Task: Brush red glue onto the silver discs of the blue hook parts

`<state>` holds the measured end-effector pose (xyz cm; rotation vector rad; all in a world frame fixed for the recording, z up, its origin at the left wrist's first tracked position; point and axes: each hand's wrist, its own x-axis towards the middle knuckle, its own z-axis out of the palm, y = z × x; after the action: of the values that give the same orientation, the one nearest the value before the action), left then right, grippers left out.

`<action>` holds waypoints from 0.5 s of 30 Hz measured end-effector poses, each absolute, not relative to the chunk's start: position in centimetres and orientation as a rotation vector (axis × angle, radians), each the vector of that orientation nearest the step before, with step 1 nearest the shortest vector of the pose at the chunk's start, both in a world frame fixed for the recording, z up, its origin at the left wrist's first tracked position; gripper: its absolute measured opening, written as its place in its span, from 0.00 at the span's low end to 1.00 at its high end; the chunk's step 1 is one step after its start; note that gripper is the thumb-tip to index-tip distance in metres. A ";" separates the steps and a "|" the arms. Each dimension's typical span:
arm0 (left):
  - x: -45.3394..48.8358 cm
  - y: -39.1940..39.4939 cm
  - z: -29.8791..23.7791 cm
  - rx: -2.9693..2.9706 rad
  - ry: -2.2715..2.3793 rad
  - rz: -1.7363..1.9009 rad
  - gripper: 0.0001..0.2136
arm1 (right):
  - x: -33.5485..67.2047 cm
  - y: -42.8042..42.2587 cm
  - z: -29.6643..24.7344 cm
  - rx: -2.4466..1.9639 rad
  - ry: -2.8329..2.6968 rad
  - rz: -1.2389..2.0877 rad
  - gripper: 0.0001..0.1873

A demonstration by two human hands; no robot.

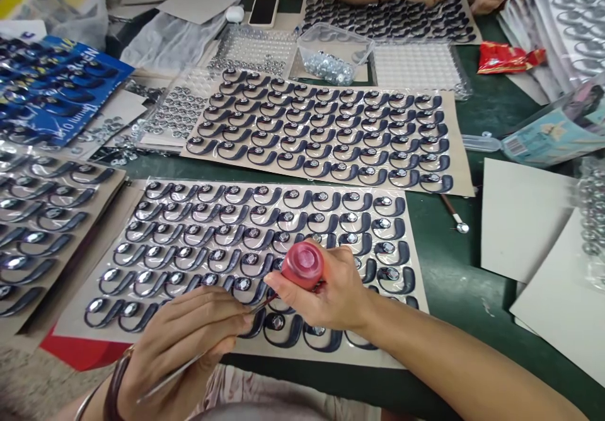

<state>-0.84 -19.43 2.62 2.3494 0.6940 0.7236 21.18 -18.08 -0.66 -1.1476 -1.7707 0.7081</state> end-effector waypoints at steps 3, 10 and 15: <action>-0.9 -19.3 2.4 2.287 0.718 0.749 0.12 | 21.1 -18.1 -0.6 -1.118 -1.787 0.712 0.08; -0.8 -18.5 2.3 2.160 0.772 0.779 0.12 | 21.0 -18.3 -1.1 -0.974 -1.816 0.641 0.10; -1.0 -18.3 2.1 2.132 0.815 0.768 0.11 | 21.0 -18.3 -0.8 -0.902 -1.876 0.589 0.16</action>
<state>-1.01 -18.31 2.06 2.1321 0.8152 0.7684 20.97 -18.26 -0.84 -0.9020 -1.8758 0.5890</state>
